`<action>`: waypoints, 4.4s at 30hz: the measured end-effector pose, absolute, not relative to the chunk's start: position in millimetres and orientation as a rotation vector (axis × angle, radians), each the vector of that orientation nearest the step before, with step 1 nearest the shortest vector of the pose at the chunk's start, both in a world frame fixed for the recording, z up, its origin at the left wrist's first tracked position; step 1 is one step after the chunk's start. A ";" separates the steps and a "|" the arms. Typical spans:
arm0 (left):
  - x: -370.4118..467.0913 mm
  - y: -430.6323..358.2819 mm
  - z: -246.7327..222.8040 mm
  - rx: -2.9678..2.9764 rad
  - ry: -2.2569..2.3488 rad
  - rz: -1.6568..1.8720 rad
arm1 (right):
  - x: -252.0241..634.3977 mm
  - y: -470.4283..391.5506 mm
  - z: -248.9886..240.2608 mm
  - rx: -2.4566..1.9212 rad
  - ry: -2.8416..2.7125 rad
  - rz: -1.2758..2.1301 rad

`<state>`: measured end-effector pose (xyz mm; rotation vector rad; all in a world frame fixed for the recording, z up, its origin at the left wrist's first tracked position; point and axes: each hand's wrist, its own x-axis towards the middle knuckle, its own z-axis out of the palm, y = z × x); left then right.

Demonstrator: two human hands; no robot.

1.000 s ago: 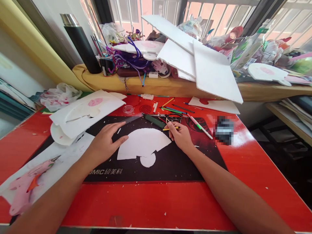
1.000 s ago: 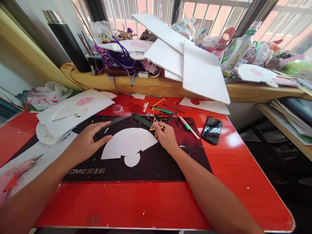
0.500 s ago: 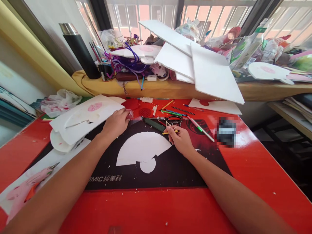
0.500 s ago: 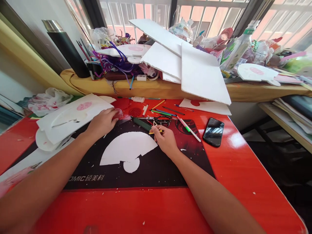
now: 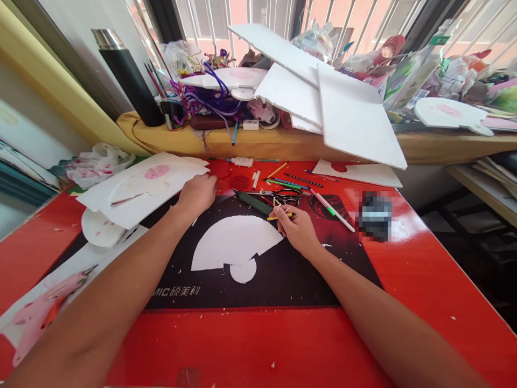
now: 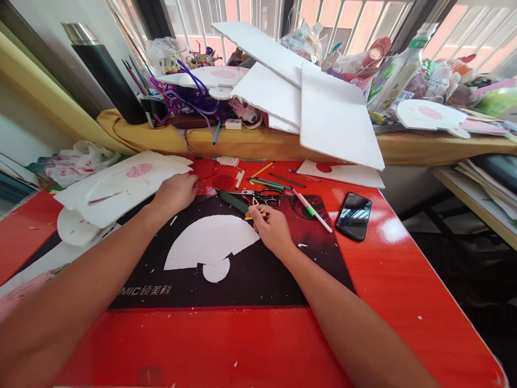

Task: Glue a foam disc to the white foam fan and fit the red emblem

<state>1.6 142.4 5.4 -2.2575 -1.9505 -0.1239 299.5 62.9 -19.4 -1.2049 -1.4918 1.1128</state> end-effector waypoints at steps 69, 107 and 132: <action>74.0 -71.8 7.7 -2.519 -1.496 -0.617 | 295.2 59.6 -2.8 -1.402 -1.514 1.043; 68.5 -67.1 5.7 -2.574 -1.557 -0.679 | 295.6 60.0 0.8 -1.446 -1.567 1.016; 62.0 -63.9 10.9 -2.657 -1.575 -0.603 | 301.4 57.7 -4.6 -1.452 -1.587 0.998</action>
